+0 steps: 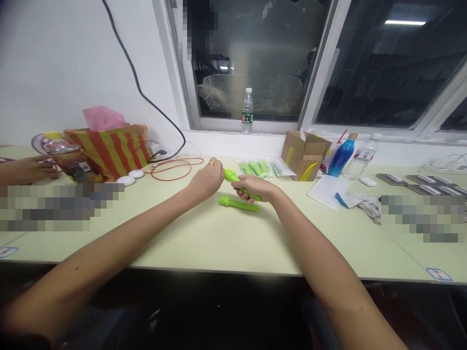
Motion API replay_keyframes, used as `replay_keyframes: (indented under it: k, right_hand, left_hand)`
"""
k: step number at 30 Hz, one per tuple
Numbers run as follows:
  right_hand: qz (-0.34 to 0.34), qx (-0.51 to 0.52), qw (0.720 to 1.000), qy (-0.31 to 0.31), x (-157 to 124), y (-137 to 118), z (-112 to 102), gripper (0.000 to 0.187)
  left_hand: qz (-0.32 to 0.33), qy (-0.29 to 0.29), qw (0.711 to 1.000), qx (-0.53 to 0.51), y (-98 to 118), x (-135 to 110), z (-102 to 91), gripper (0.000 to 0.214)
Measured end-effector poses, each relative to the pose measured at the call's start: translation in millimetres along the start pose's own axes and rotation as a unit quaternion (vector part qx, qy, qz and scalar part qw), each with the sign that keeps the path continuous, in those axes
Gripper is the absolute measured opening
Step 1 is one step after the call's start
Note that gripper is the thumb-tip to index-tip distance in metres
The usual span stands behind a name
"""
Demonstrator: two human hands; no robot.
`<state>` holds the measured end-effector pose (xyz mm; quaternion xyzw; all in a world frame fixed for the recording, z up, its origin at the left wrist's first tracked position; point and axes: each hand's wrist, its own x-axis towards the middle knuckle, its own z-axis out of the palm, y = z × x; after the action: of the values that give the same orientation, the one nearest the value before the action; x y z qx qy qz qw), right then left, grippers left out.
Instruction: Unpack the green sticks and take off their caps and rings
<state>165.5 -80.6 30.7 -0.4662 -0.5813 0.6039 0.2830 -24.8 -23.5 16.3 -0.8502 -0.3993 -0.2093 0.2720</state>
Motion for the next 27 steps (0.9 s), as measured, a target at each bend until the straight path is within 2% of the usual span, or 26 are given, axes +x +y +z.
replay_keyframes:
  k: [7,14,16,20,21,24,27]
  right_hand:
    - [0.016,-0.024,0.999,-0.031,-5,-6,-10,0.039]
    - [0.067,-0.083,0.993,-0.056,-13,-15,-22,0.04]
    - [0.063,-0.082,0.991,-0.088,-19,-16,-28,0.039]
    - [0.08,-0.086,0.967,-0.224,-36,-12,-47,0.028]
    - [0.07,-0.077,0.968,-0.229,-39,-10,-51,0.027]
    - [0.008,-0.059,0.984,-0.169,-40,-5,-56,0.028]
    - [-0.121,-0.027,0.991,-0.048,-27,-2,-43,0.032]
  left_hand:
    - [-0.014,0.039,0.997,-0.059,5,1,-2.1,0.02]
    - [-0.03,0.026,0.985,-0.167,15,0,-1.1,0.015]
    - [-0.047,0.027,0.975,-0.217,11,0,-2.8,0.014]
    - [-0.115,0.021,0.934,-0.338,-8,-2,-9.9,0.015]
    - [-0.118,0.02,0.928,-0.352,-12,-3,-11.4,0.016]
    - [-0.101,0.012,0.901,-0.421,-16,-6,-12.8,0.019]
    - [-0.091,0.008,0.857,-0.508,-10,-10,-10.2,0.019]
